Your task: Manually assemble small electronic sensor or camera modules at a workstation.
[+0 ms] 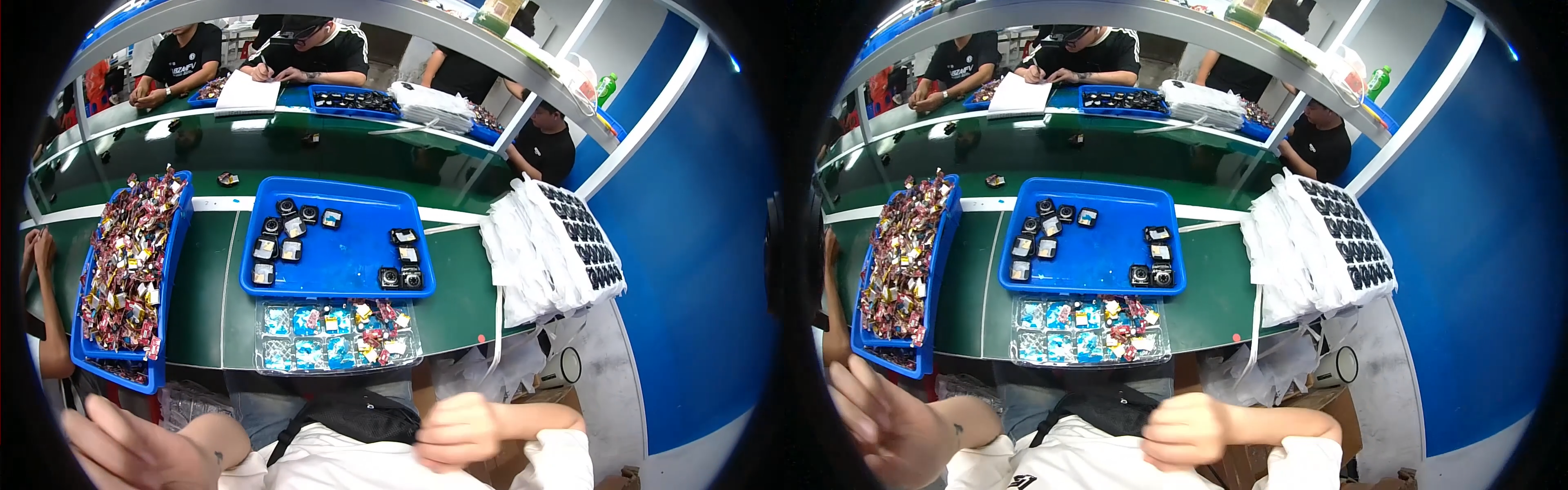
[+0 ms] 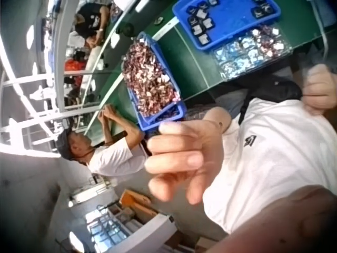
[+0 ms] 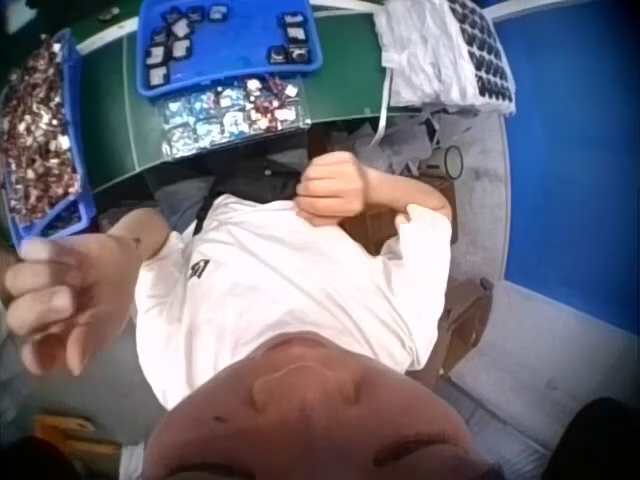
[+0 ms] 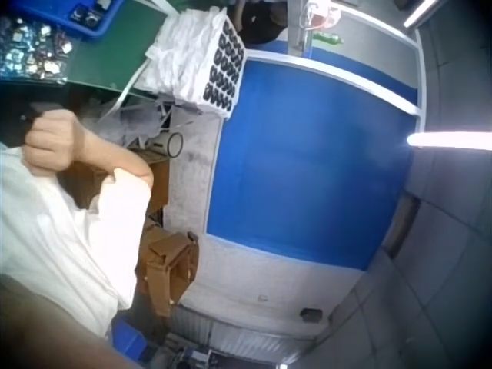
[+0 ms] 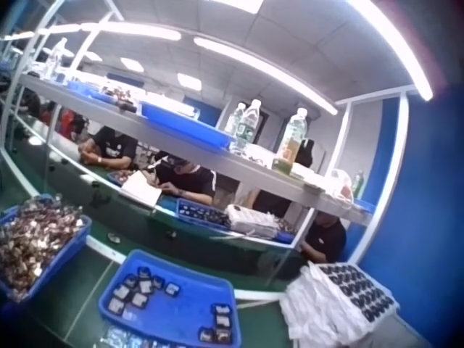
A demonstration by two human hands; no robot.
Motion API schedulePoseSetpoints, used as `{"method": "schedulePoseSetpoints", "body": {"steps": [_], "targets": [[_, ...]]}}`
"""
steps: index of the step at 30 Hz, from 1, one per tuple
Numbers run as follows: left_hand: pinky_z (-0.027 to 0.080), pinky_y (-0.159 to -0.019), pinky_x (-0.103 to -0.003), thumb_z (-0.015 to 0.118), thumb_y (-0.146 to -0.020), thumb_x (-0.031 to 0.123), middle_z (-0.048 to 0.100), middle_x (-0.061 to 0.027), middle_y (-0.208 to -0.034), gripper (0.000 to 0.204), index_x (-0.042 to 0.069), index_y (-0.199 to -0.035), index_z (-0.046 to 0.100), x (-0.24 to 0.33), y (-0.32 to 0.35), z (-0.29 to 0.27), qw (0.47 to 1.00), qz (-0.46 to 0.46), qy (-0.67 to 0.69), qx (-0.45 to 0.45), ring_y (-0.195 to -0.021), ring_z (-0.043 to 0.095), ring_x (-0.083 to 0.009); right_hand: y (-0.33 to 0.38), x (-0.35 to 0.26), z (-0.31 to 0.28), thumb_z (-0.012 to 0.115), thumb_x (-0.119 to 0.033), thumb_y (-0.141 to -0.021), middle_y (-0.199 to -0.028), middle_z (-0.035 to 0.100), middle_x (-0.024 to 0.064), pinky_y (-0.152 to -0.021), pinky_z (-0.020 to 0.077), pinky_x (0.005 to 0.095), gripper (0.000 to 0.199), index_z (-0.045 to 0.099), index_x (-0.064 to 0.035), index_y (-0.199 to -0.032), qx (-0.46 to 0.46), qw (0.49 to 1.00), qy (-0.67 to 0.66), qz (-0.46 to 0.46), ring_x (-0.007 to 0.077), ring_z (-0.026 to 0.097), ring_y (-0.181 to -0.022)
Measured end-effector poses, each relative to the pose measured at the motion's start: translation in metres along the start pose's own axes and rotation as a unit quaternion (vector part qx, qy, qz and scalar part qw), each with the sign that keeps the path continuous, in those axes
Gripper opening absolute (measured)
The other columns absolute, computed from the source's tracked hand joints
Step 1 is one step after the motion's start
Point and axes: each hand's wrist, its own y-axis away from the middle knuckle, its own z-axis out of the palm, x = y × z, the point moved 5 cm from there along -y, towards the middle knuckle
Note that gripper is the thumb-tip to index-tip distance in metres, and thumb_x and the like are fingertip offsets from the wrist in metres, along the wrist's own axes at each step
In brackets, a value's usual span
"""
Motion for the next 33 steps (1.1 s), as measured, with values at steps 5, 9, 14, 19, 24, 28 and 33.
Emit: {"method": "schedulePoseSetpoints", "body": {"steps": [5, 9, 14, 19, 24, 28, 33], "targets": [[0.031, -0.046, -0.026, 0.076, -0.073, 0.025, 0.053, 0.0016, -0.055, 0.024, 0.010, -0.062, 0.060, -0.062, 0.060, 0.044, 0.926, -0.049, -0.265, -0.266, -0.046, 0.045, -0.0137, 0.081, 0.052, 0.114, 0.068, -0.040, -0.080, -0.113, 0.059, 0.0076, -0.083, 0.0490, 0.0375, 0.047, 0.061, -0.0070, -0.112, -0.138, 0.907, 0.017, 0.399, 0.0254, 0.057, -0.100], [0.034, -0.045, -0.026, 0.079, -0.063, 0.013, 0.057, -0.0005, -0.057, 0.018, 0.009, -0.063, 0.062, -0.084, 0.134, 0.010, 0.876, -0.161, -0.284, -0.354, -0.046, 0.050, -0.0148, 0.140, 0.048, 0.146, 0.066, -0.039, -0.082, -0.102, 0.064, 0.0023, -0.084, 0.0496, 0.0344, 0.036, 0.070, -0.0091, -0.102, -0.117, 0.846, 0.010, 0.520, 0.0238, 0.058, -0.091], [0.048, -0.062, -0.031, 0.080, -0.065, 0.022, 0.068, -0.0061, -0.073, 0.026, 0.004, -0.083, 0.072, -0.060, 0.243, -0.055, 0.645, -0.489, -0.405, -0.427, -0.064, 0.061, -0.0205, 0.148, 0.045, 0.149, 0.065, -0.023, -0.085, -0.099, 0.066, 0.0014, -0.081, 0.0494, 0.0341, 0.015, 0.072, -0.0103, -0.088, -0.048, 0.840, -0.026, 0.539, 0.0242, 0.060, -0.086], [0.046, -0.079, -0.036, 0.076, -0.072, 0.025, 0.065, -0.0097, -0.082, 0.029, 0.007, -0.094, 0.072, -0.078, 0.278, -0.062, 0.695, -0.555, -0.320, -0.326, -0.087, 0.060, -0.0282, 0.169, 0.052, 0.162, 0.056, -0.033, -0.089, -0.123, 0.055, 0.0233, -0.095, 0.0423, 0.0464, 0.043, 0.050, -0.0093, -0.124, -0.047, 0.757, -0.114, 0.642, 0.0417, 0.053, -0.113], [0.049, -0.075, -0.040, 0.081, -0.068, 0.030, 0.063, -0.0144, -0.085, 0.046, 0.002, -0.101, 0.067, -0.093, 0.287, -0.076, 0.631, -0.591, -0.423, -0.272, -0.085, 0.061, -0.0319, 0.164, 0.051, 0.152, 0.056, -0.036, -0.089, -0.123, 0.056, 0.0213, -0.092, 0.0458, 0.0434, 0.046, 0.050, -0.0147, -0.130, -0.077, 0.696, -0.130, 0.702, 0.0407, 0.056, -0.109], [0.052, -0.064, -0.034, 0.084, -0.066, 0.030, 0.069, -0.0180, -0.084, 0.046, 0.001, -0.099, 0.069, -0.111, 0.300, -0.051, 0.640, -0.616, -0.324, -0.326, -0.070, 0.066, -0.0253, 0.176, 0.033, 0.146, 0.059, -0.033, -0.088, -0.121, 0.058, 0.0190, -0.091, 0.0460, 0.0397, 0.041, 0.055, -0.0176, -0.126, 0.026, 0.689, -0.128, 0.713, 0.0368, 0.058, -0.109], [0.052, -0.067, -0.035, 0.079, -0.072, 0.029, 0.069, -0.0144, -0.084, 0.040, 0.005, -0.103, 0.070, -0.121, 0.275, -0.001, 0.726, -0.506, -0.224, -0.409, -0.075, 0.066, -0.0276, 0.213, -0.010, 0.135, 0.059, -0.019, -0.087, -0.121, 0.057, 0.0157, -0.098, 0.0397, 0.0345, 0.040, 0.054, -0.0068, -0.125, 0.111, 0.652, -0.166, 0.732, 0.0275, 0.054, -0.113]]}}
